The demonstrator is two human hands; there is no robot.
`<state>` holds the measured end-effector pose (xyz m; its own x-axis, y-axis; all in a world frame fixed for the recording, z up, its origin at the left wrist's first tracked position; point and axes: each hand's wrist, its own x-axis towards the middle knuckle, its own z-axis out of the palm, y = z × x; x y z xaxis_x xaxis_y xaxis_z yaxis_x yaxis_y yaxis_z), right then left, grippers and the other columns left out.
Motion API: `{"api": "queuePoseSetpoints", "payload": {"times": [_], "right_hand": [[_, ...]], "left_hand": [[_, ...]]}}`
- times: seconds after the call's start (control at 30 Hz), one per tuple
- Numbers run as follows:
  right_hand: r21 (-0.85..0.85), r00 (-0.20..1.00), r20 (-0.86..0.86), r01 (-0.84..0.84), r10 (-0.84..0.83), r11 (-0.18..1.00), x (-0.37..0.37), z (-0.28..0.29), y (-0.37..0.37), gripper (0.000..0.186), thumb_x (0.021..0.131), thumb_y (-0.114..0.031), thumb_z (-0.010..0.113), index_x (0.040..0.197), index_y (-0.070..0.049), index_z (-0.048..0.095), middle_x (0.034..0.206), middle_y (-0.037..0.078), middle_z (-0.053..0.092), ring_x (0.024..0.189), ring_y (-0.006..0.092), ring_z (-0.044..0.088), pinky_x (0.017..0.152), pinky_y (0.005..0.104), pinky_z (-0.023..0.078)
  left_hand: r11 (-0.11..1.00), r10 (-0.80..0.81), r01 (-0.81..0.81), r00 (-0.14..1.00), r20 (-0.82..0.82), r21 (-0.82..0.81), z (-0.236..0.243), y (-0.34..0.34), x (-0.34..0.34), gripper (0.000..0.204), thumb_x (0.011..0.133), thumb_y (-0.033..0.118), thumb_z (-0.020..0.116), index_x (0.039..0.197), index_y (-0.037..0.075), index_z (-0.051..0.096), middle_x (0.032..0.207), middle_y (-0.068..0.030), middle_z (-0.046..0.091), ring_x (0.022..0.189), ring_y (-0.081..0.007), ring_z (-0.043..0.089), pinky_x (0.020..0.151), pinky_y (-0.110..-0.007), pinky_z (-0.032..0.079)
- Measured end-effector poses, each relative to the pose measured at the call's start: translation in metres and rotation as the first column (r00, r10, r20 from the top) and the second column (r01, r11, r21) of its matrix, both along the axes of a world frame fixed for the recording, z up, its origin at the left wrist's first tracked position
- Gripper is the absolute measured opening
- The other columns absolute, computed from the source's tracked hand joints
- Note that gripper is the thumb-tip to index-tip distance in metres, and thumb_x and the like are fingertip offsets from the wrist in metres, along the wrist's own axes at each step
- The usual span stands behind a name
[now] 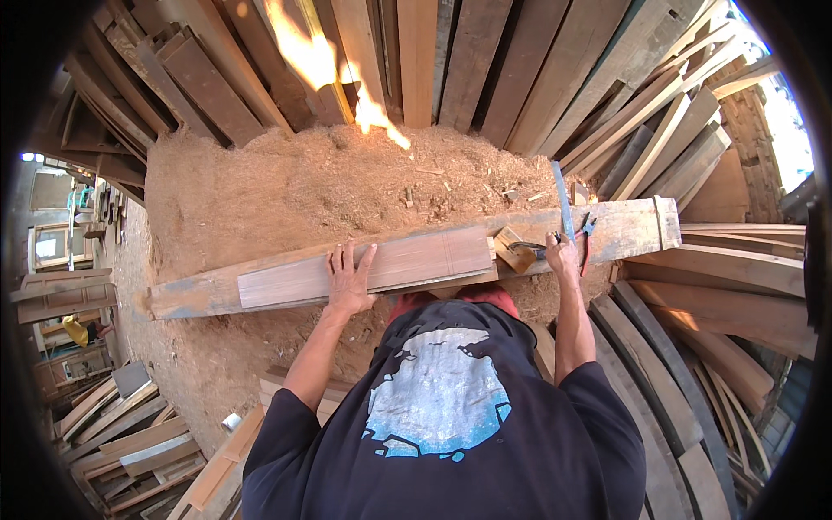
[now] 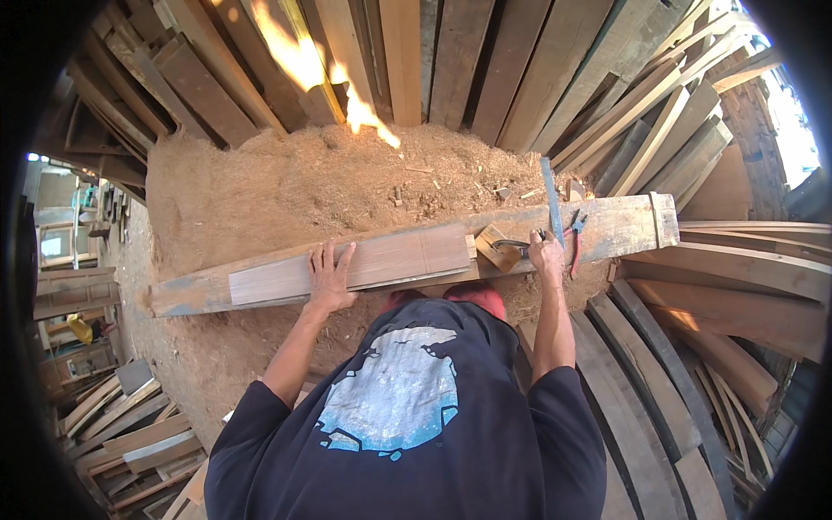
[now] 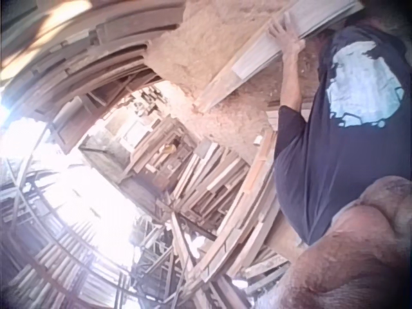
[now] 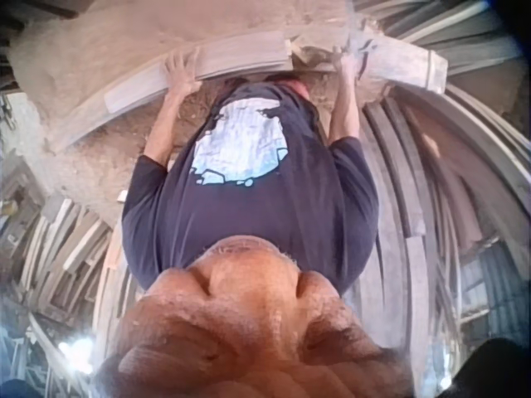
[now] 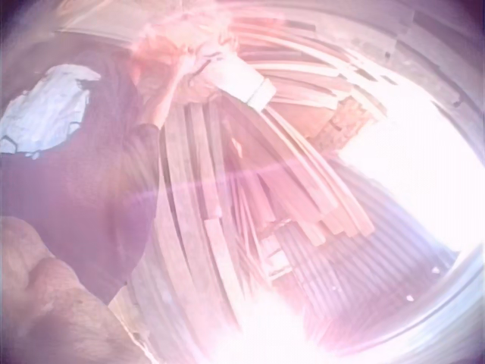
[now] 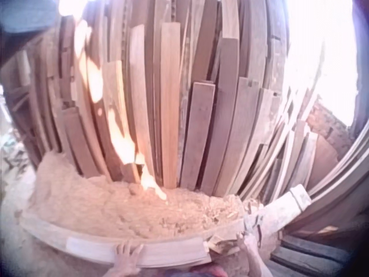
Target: The person measures a wooden plank with a tape measure, then uses a square ruler and a pencil to mark lines on the wood. They repeat this process on several pieces of wood, stacking them as they work.
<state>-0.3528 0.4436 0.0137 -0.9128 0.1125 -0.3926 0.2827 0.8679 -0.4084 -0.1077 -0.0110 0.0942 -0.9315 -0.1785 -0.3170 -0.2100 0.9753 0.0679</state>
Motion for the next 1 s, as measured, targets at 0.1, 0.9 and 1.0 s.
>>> {"api": "queuePoseSetpoints", "payload": {"times": [0.1, 0.9, 1.0], "right_hand": [[0.001, 0.999, 0.004, 0.035, -0.035, 0.999, -0.016, -0.021, -0.001, 0.055, 0.103, -0.052, 0.056, 0.135, -0.01, 0.071, 0.127, 0.034, 0.069, 0.121, 0.0474, 0.066, 0.106, 0.0543, 0.05], [0.286, 0.957, -0.01, -0.274, 0.289, 0.918, -0.058, -0.07, 0.035, 0.046, 0.102, -0.033, 0.058, 0.132, 0.001, 0.065, 0.108, 0.031, 0.075, 0.105, 0.0499, 0.07, 0.093, 0.0576, 0.055], [0.263, 0.948, -0.02, -0.302, 0.318, 0.916, -0.049, -0.072, 0.039, 0.045, 0.101, -0.032, 0.059, 0.133, 0.0, 0.065, 0.11, 0.031, 0.074, 0.106, 0.0487, 0.07, 0.095, 0.0568, 0.055]], "left_hand": [[1.0, 0.002, -0.003, 0.996, -0.089, -0.005, -0.007, 0.001, 0.001, 0.135, 0.056, 0.04, 0.101, 0.168, 0.031, 0.026, 0.169, -0.0206, 0.027, 0.156, -0.0471, 0.023, 0.128, -0.066, 0.014], [0.997, -0.074, 0.069, 0.971, -0.229, -0.03, -0.016, -0.004, 0.003, 0.116, 0.078, 0.085, 0.067, 0.167, 0.019, 0.03, 0.164, -0.0249, 0.033, 0.15, -0.048, 0.028, 0.124, -0.068, 0.014], [0.997, -0.068, 0.061, 0.971, -0.228, -0.04, -0.016, -0.003, 0.001, 0.115, 0.078, 0.085, 0.067, 0.166, 0.02, 0.033, 0.163, -0.0248, 0.035, 0.149, -0.0477, 0.03, 0.124, -0.068, 0.016]]}}
